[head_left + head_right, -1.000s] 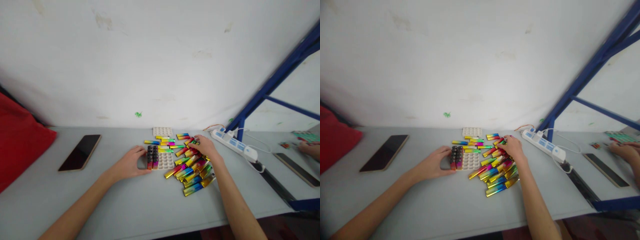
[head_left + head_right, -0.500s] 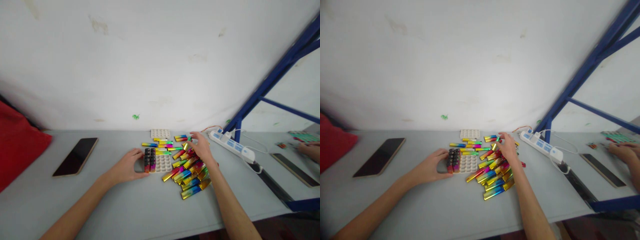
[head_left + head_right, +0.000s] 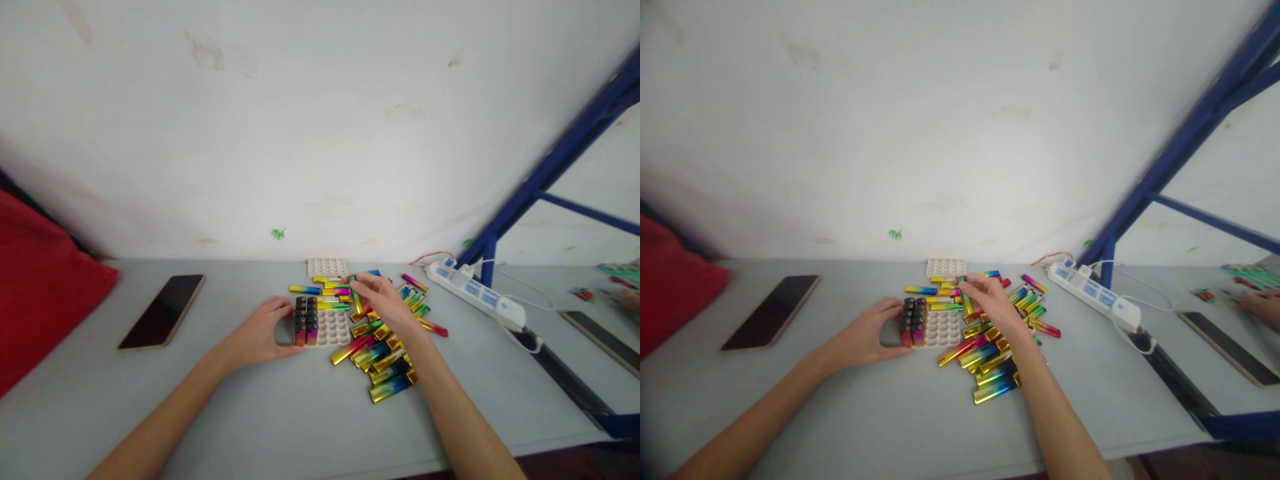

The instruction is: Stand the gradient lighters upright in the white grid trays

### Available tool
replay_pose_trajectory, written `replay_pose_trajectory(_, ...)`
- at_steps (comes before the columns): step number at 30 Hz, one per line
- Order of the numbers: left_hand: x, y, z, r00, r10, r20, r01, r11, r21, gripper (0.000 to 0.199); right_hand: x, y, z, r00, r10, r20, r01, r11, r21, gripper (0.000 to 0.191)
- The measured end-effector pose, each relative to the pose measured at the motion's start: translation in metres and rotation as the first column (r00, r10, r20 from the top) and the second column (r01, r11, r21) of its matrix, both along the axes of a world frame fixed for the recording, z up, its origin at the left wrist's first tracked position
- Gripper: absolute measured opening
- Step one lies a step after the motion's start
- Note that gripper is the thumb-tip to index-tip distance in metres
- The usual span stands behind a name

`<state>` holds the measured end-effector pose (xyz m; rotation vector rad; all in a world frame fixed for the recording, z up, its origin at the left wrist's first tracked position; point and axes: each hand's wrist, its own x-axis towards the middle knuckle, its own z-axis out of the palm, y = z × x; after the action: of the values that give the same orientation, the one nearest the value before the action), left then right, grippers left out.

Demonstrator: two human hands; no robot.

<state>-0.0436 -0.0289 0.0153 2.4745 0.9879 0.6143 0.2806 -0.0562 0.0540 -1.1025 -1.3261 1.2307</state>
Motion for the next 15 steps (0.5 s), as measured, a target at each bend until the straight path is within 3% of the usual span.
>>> replay_pose_trajectory(6, 0.000, 0.002, 0.002, 1.000, -0.017, 0.018, 0.018, 0.999, -0.041, 0.054, -0.026, -0.015, -0.016, 0.988, 0.123, -0.093, -0.129, 0.990, -0.062, 0.064)
replay_pose_trajectory(13, -0.004, 0.003, 0.005, 1.000, -0.022, -0.013, 0.021, 0.998, -0.052, 0.054, -0.035, -0.009, -0.028, 0.999, 0.036, -0.038, -0.041, 0.985, -0.168, 0.080)
replay_pose_trajectory(15, -0.004, 0.002, 0.007, 1.000, -0.020, -0.021, 0.019, 0.999, -0.043, 0.055, -0.035, -0.006, -0.032, 1.000, 0.004, 0.019, -0.001, 0.989, -0.148, 0.081)
